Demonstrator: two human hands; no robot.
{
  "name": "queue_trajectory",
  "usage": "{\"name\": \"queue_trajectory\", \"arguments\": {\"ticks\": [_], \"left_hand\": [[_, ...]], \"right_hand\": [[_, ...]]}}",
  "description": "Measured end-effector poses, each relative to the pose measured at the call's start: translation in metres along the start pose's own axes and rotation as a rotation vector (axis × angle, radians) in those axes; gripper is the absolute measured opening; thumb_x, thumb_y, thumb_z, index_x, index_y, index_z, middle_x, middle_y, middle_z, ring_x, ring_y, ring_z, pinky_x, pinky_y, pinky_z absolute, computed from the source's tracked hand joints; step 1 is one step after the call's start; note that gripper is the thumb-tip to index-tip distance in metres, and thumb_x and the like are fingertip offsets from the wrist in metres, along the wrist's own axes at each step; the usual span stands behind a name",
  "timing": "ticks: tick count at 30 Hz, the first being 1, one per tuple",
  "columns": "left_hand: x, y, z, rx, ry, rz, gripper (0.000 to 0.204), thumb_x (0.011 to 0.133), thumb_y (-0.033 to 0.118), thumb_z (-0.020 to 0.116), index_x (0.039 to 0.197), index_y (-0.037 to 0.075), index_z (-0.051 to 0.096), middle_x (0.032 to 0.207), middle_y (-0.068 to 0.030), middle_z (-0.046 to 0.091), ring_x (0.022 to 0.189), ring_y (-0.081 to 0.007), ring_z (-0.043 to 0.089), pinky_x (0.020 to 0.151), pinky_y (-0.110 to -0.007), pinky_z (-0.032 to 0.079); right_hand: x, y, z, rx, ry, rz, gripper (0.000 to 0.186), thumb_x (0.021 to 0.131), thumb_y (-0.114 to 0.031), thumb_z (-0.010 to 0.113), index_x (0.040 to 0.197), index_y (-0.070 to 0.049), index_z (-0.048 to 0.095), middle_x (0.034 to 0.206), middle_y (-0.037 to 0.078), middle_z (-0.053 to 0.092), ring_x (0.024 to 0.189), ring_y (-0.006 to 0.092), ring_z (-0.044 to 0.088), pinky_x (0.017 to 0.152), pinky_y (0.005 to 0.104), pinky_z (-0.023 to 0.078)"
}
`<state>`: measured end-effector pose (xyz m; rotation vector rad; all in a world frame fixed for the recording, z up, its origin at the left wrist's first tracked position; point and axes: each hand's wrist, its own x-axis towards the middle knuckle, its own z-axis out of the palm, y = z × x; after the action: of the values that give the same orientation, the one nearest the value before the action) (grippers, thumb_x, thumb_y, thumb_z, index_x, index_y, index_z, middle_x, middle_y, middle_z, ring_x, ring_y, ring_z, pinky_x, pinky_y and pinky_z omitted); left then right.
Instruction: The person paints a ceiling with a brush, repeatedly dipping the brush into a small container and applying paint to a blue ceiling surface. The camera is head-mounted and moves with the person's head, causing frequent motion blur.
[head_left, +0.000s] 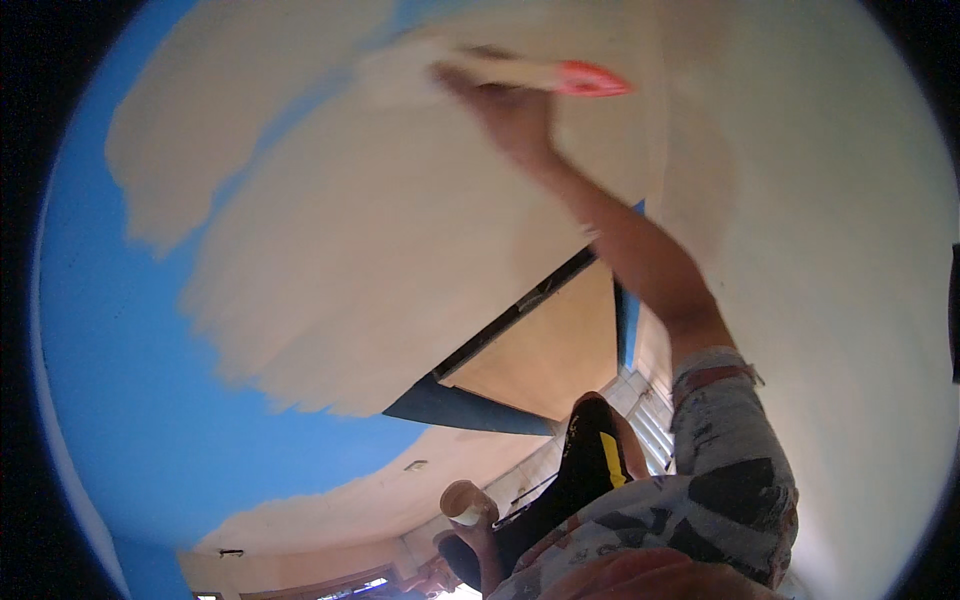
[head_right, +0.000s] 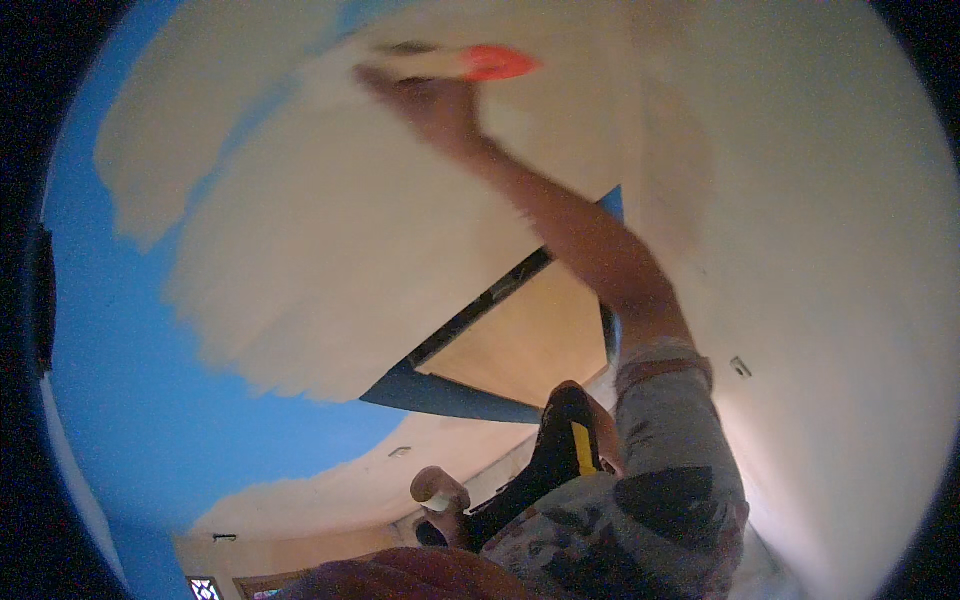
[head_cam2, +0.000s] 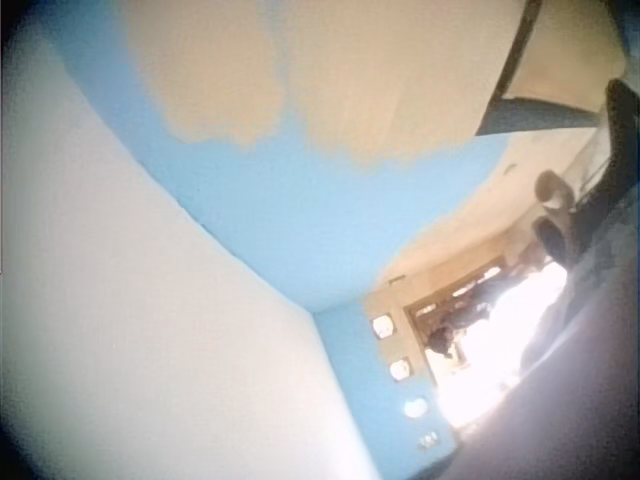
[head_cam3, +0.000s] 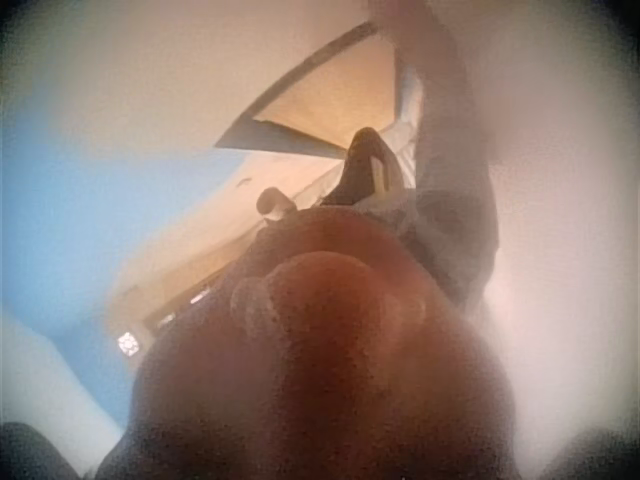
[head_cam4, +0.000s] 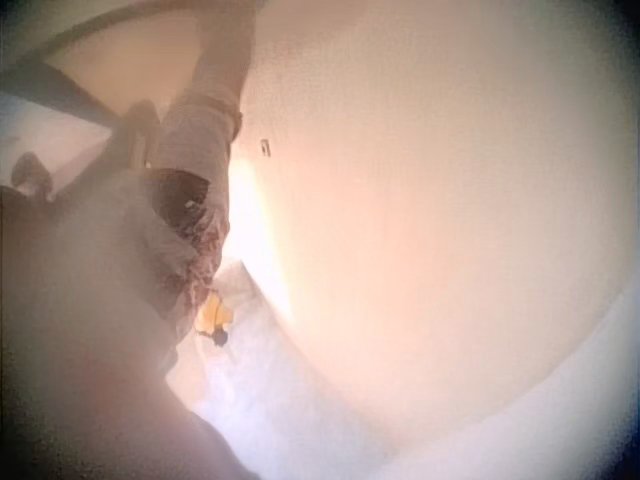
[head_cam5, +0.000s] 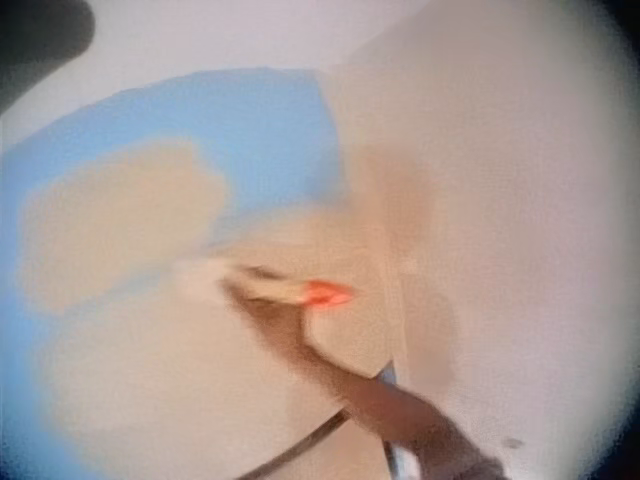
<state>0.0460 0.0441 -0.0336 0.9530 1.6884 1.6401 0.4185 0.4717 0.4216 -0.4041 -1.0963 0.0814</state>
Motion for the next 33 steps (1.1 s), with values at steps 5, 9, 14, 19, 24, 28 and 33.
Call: {"name": "queue_trajectory", "arguments": {"ticks": [5,9,14,19,24,28,33], "left_hand": [[0.005,0.026,0.021,0.046,-0.027,-0.076,0.082,0.063,0.019,0.089,0.129,0.001,0.045,0.114,-0.0107,0.059,0.105,-0.0243,0.059,0.094,-0.038,0.047],[-0.013,0.016,-0.005,0.080,0.049,-0.034,0.080,0.063,0.017,0.089,0.128,0.000,0.046,0.116,-0.0117,0.058,0.105,-0.0243,0.058,0.093,-0.038,0.048],[-0.016,0.016,-0.010,0.041,0.112,-0.096,0.080,0.062,0.012,0.087,0.129,0.000,0.046,0.118,-0.0132,0.056,0.106,-0.0254,0.058,0.094,-0.038,0.047],[-0.001,0.008,-0.005,0.065,0.065,-0.111,0.080,0.061,0.008,0.085,0.130,0.000,0.045,0.120,-0.0139,0.056,0.108,-0.0269,0.058,0.095,-0.040,0.048],[0.002,0.004,-0.008,-0.040,0.096,-0.097,0.085,0.060,0.008,0.085,0.132,-0.001,0.041,0.123,-0.0155,0.054,0.111,-0.0278,0.057,0.096,-0.041,0.047],[-0.002,-0.009,-0.025,0.002,0.079,-0.135,0.087,0.060,0.010,0.086,0.133,-0.002,0.041,0.124,-0.0167,0.054,0.112,-0.0282,0.056,0.098,-0.041,0.046],[-0.010,-0.004,-0.030,0.039,0.138,-0.074,0.085,0.061,0.012,0.085,0.132,-0.002,0.042,0.121,-0.0158,0.054,0.111,-0.0279,0.056,0.097,-0.040,0.046]], "right_hand": [[-0.009,0.002,0.039,0.024,-0.156,-0.005,0.038,0.079,-0.033,0.082,0.097,-0.002,0.069,0.082,0.003,0.069,0.074,0.0117,0.063,0.068,0.0291,0.052],[0.035,0.054,-0.044,-0.073,0.018,-0.024,0.028,0.081,-0.027,0.080,0.089,-0.002,0.071,0.081,0.004,0.071,0.075,0.0131,0.067,0.069,0.0297,0.054],[0.118,0.077,-0.237,-0.851,0.152,-0.124,0.028,0.080,-0.022,0.080,0.093,0.002,0.074,0.086,0.008,0.074,0.078,0.0140,0.070,0.073,0.0272,0.055],[0.136,0.066,-0.229,-0.632,0.207,-0.197,0.026,0.081,-0.023,0.080,0.091,0.000,0.075,0.085,0.006,0.073,0.076,0.0105,0.067,0.070,0.0258,0.054],[0.093,-0.013,-0.053,-0.029,-0.057,0.138,0.033,0.088,-0.028,0.074,0.101,0.001,0.068,0.086,0.005,0.068,0.079,0.0134,0.063,0.068,0.0277,0.053],[0.070,-0.044,0.016,-0.062,-0.256,0.049,0.033,0.088,-0.027,0.073,0.100,0.003,0.066,0.090,0.007,0.069,0.080,0.0139,0.063,0.069,0.0276,0.054],[0.130,0.040,-0.081,-0.356,-0.032,-0.012,0.036,0.081,-0.032,0.079,0.091,0.001,0.071,0.084,0.006,0.071,0.073,0.0125,0.065,0.066,0.0281,0.053]]}}
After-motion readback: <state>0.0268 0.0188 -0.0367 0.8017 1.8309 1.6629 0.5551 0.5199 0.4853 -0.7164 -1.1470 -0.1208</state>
